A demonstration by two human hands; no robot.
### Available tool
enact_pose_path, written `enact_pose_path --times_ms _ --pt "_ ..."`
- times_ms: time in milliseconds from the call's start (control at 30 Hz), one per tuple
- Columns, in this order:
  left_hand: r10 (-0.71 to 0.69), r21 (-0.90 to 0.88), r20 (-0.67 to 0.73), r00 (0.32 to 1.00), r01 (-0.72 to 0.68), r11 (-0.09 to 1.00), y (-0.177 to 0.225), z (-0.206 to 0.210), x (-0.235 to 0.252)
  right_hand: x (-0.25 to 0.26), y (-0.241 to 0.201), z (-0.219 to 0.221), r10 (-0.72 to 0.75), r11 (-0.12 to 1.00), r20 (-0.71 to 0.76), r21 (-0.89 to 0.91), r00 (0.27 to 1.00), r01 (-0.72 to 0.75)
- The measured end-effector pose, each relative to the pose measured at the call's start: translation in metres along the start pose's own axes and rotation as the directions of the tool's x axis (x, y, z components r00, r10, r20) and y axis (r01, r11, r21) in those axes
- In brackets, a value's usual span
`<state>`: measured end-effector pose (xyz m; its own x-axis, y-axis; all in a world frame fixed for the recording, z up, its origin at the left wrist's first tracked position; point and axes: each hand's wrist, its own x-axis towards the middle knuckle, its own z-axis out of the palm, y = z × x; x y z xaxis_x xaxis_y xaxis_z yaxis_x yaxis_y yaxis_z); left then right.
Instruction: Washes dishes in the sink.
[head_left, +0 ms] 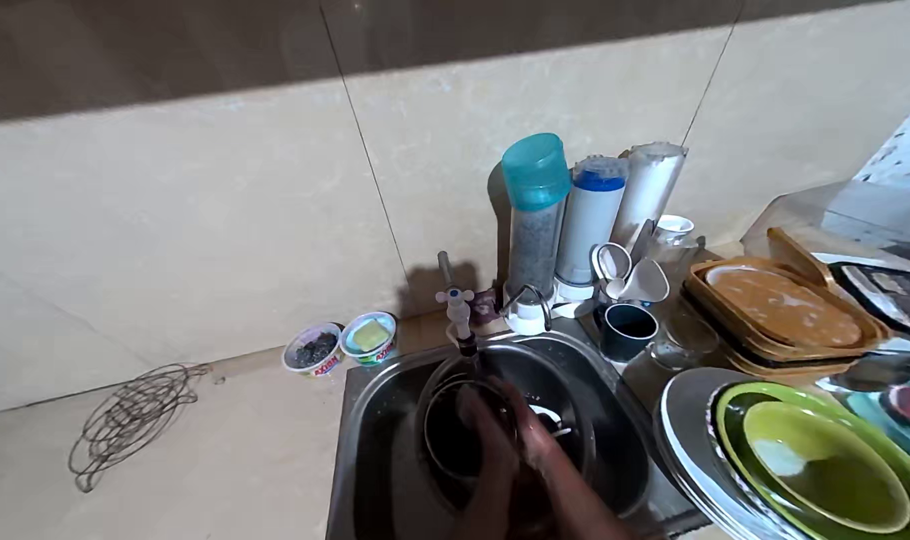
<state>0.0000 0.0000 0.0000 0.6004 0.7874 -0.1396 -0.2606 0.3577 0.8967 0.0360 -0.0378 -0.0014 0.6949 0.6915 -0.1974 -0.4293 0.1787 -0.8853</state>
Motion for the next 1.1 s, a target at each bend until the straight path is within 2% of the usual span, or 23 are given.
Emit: enact_pose_path --times_ms 33,67,133,167,200,233,267,300,333,367,433,500,533,600,733,833,967,1100 --pt "0.033 0.17 0.083 0.996 -0.047 0.984 0.002 -0.005 -0.01 -0.006 0.006 0.0 0.008 0.987 -0.04 0.159 0.999 -0.002" --pt "0.03 0.39 0.115 0.993 -0.073 0.918 0.003 -0.009 -0.014 -0.01 0.011 -0.001 0.008 0.964 -0.054 0.267 0.998 0.007" --pt "-0.019 0.771 0.118 0.993 -0.079 0.632 0.007 -0.01 -0.015 -0.014 0.019 -0.01 -0.002 0.927 -0.049 0.374 0.999 0.02" --pt "-0.057 0.848 0.109 0.992 -0.062 0.526 0.015 -0.009 -0.017 -0.014 0.021 -0.014 -0.016 0.926 -0.07 0.376 0.997 0.041" --pt "-0.072 0.875 0.092 0.993 -0.046 0.482 0.024 -0.008 -0.018 -0.013 0.023 -0.016 -0.037 0.927 -0.151 0.363 0.988 0.09" --pt "-0.053 0.871 0.08 0.995 -0.044 0.489 0.032 -0.009 -0.02 -0.011 0.024 -0.016 -0.063 0.93 -0.286 0.331 0.956 0.16" --pt "0.008 0.833 0.075 0.997 -0.067 0.548 0.039 -0.011 -0.022 -0.008 0.025 -0.017 -0.098 0.938 -0.419 0.264 0.903 0.224" --pt "0.107 0.757 0.064 0.992 -0.118 0.642 0.042 -0.016 -0.025 -0.007 0.027 -0.017 -0.101 0.957 -0.533 0.18 0.84 0.229" --pt "0.194 0.653 0.024 0.981 -0.162 0.739 0.044 -0.021 -0.027 -0.006 0.029 -0.018 -0.064 0.977 -0.606 0.125 0.793 0.174" --pt "0.248 0.535 -0.027 0.968 -0.196 0.822 0.044 -0.027 -0.029 -0.006 0.033 -0.018 0.008 0.988 -0.607 0.125 0.794 0.086" --pt "0.248 0.321 -0.133 0.96 -0.195 0.927 0.044 -0.036 -0.03 -0.003 0.039 -0.017 0.164 0.974 -0.474 0.215 0.865 -0.068" --pt "0.13 0.158 -0.233 0.964 -0.094 0.983 0.049 -0.039 -0.029 -0.001 0.039 -0.01 0.259 0.927 -0.258 0.339 0.931 -0.164" --pt "0.077 0.085 -0.254 0.964 -0.057 0.995 0.048 -0.042 -0.027 -0.002 0.037 -0.007 0.269 0.906 -0.173 0.378 0.948 -0.188" --pt "-0.003 -0.064 -0.265 0.964 -0.015 0.998 0.043 -0.05 -0.021 0.003 0.039 -0.004 0.251 0.9 -0.11 0.391 0.962 -0.19" --pt "-0.091 -0.281 -0.289 0.953 0.006 0.96 0.046 -0.055 -0.025 0.011 0.048 -0.003 0.214 0.941 -0.153 0.297 0.965 -0.161" --pt "-0.179 -0.423 -0.296 0.938 0.039 0.905 0.056 -0.05 -0.036 0.012 0.044 -0.005 0.222 0.967 -0.156 0.164 0.962 -0.196" --pt "-0.207 -0.521 -0.405 0.89 -0.038 0.853 0.068 -0.049 -0.042 0.007 0.034 -0.006 0.204 0.977 0.006 0.068 0.979 -0.204" --pt "-0.234 -0.546 -0.464 0.854 -0.067 0.835 0.083 -0.05 -0.04 0.002 0.028 -0.004 0.081 0.997 0.078 -0.012 0.994 -0.08"
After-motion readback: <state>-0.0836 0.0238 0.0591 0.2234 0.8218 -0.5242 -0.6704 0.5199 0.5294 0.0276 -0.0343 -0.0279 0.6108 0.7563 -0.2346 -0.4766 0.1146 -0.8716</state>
